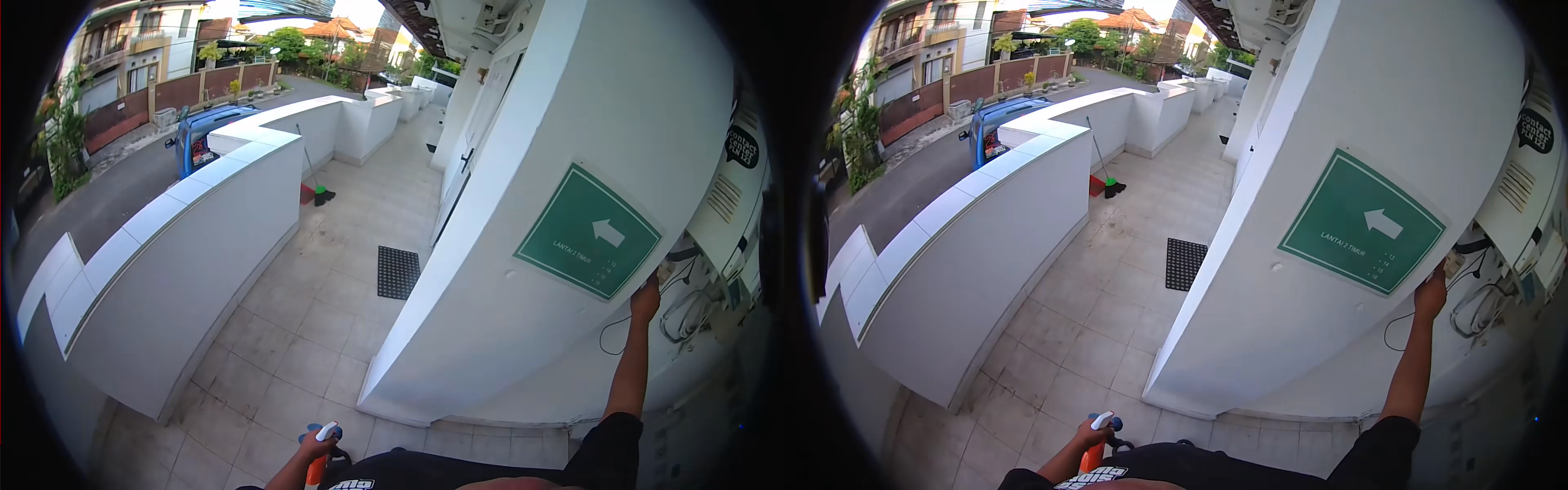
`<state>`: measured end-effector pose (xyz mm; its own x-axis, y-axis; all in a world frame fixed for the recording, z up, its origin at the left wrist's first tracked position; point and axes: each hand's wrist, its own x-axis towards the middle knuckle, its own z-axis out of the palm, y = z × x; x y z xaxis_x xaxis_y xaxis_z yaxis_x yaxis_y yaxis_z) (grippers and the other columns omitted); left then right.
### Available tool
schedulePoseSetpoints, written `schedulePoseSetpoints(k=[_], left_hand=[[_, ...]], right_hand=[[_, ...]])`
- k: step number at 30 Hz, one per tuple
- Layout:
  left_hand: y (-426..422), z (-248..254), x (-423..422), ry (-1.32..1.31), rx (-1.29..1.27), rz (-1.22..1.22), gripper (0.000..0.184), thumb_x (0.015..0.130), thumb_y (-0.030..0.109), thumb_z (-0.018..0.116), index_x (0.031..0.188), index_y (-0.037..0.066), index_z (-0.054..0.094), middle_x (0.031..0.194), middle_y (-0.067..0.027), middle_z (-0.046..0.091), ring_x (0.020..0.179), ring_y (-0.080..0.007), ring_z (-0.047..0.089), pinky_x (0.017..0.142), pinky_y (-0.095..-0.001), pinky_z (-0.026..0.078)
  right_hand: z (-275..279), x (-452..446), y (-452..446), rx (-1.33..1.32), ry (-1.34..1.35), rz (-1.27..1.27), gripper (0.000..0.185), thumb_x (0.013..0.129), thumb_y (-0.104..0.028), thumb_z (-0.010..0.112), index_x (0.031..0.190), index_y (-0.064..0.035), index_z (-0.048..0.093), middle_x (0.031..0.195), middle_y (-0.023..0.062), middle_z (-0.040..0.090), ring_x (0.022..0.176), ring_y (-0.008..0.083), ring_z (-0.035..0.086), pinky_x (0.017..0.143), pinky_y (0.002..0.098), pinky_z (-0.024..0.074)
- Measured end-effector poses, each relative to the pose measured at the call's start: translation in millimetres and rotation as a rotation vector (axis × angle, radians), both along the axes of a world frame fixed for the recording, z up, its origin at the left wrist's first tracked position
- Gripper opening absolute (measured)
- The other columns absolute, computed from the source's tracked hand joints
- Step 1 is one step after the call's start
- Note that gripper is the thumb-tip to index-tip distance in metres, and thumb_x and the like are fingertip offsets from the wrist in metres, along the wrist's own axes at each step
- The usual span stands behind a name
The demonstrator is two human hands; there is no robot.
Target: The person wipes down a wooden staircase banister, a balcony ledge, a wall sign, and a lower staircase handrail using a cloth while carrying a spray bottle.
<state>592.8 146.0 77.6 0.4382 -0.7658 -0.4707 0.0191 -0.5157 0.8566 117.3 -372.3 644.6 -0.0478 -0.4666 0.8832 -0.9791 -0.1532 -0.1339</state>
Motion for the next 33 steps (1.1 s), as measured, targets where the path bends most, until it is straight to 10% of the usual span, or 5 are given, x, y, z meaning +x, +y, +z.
schedulePoseSetpoints(k=[17,25,27,29,33], left_hand=[[20.0,-58.9,3.8,0.061,0.110,-0.016,0.046,0.073,0.039,0.077,0.108,0.011,0.071,0.099,-0.0090,0.072,0.091,-0.0224,0.070,0.083,-0.0349,0.054],[21.6,-40.0,5.4,-0.014,0.257,-0.043,0.048,0.073,0.046,0.074,0.105,0.011,0.071,0.098,-0.0110,0.072,0.090,-0.0254,0.069,0.081,-0.0368,0.053],[25.8,-25.0,0.9,-0.045,0.214,0.022,0.043,0.072,0.042,0.073,0.101,0.011,0.072,0.093,-0.0112,0.072,0.089,-0.0252,0.069,0.077,-0.0377,0.053],[31.0,-38.1,1.9,-0.132,0.209,-0.014,0.042,0.077,0.042,0.071,0.107,0.014,0.070,0.095,-0.0117,0.072,0.088,-0.0261,0.069,0.078,-0.0384,0.052],[60.9,-25.7,-21.8,-0.173,0.243,0.280,0.038,0.069,0.032,0.074,0.102,0.011,0.071,0.094,-0.0146,0.071,0.090,-0.0303,0.068,0.077,-0.0415,0.052]], right_hand=[[-39.9,6.3,-14.6,0.180,-0.223,0.277,0.050,0.091,-0.026,0.058,0.136,-0.0086,0.046,0.120,0.0199,0.063,0.111,0.0405,0.059,0.088,0.0433,0.0493],[-82.2,-112.4,-133.2,-0.142,0.197,0.378,0.058,0.096,-0.025,0.049,0.144,0.0025,0.034,0.148,0.0224,0.040,0.135,0.0355,0.040,0.111,0.0390,0.0337],[-37.7,-31.5,-75.7,-0.042,-0.897,1.182,0.039,0.084,-0.026,0.073,0.103,0.0061,0.062,0.101,0.0259,0.065,0.090,0.0389,0.063,0.080,0.0454,0.0506],[-55.4,-48.4,-117.0,-0.175,-0.419,0.865,0.052,0.090,-0.007,0.064,0.133,0.0078,0.039,0.125,0.0275,0.054,0.105,0.0324,0.062,0.089,0.0429,0.0549],[-105.8,234.8,-208.4,0.023,-0.531,1.310,0.052,0.091,-0.008,0.063,0.134,0.0074,0.039,0.125,0.0270,0.054,0.106,0.0322,0.061,0.089,0.0426,0.0545]])
